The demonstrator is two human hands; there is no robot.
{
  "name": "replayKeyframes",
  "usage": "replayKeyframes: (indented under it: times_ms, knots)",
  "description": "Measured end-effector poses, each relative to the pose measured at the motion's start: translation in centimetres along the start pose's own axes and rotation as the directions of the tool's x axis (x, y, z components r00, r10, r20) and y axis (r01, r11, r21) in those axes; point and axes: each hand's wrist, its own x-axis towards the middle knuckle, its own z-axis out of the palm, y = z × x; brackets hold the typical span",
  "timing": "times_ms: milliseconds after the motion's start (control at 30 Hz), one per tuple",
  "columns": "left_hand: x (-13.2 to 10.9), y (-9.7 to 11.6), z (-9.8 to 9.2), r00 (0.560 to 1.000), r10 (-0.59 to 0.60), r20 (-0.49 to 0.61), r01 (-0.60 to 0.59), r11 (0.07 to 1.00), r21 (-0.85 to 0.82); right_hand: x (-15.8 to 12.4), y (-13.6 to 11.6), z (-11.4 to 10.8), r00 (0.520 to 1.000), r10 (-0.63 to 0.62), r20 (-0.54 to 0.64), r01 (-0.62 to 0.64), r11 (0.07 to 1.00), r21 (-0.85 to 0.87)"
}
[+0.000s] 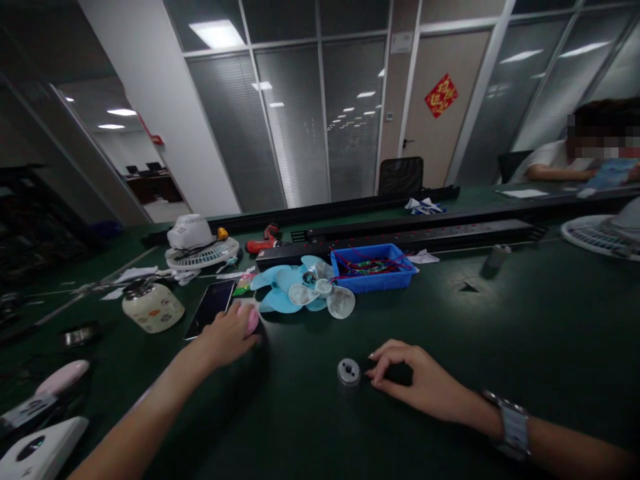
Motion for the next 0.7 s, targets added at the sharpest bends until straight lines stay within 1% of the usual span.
replayKeyframes:
  times_ms: [100,200,333,433,567,700]
  knots:
    - [2.0,-1.7,0.9,0.996,0.002,0.091,-0.002,1.000,-0.005,0.0,0.0,0.1,1.000,0.000,-0.008,0.000,1.000,0.003]
    - [2.3,-1.9,0.8,0.992,0.047,0.117,-0.049,0.999,0.011,0.0,0.0,0.1,1.000,-0.001,-0.015,0.001,1.000,0.008]
    - [1.9,-1.4,0.5,0.991,0.062,0.118,-0.069,0.996,0.059,-0.1,0.0,0.1,1.000,0.005,-0.018,-0.005,1.000,0.008]
    - [2.1,-1.7,1.0,0.994,0.052,0.100,-0.057,0.997,0.052,-0.1,0.0,0.2,1.000,0.000,-0.021,0.000,1.000,0.009]
    - [2.5,-2.7,2.0,0.995,0.085,0.060,-0.085,0.996,0.000,-0.1,0.0,0.1,1.000,0.002,-0.016,-0.002,1.000,0.007]
    - [2.5,-2.4,2.0,0.997,0.073,0.039,-0.074,0.997,0.025,-0.1,0.1,0.2,1.000,0.004,-0.015,-0.004,1.000,0.000]
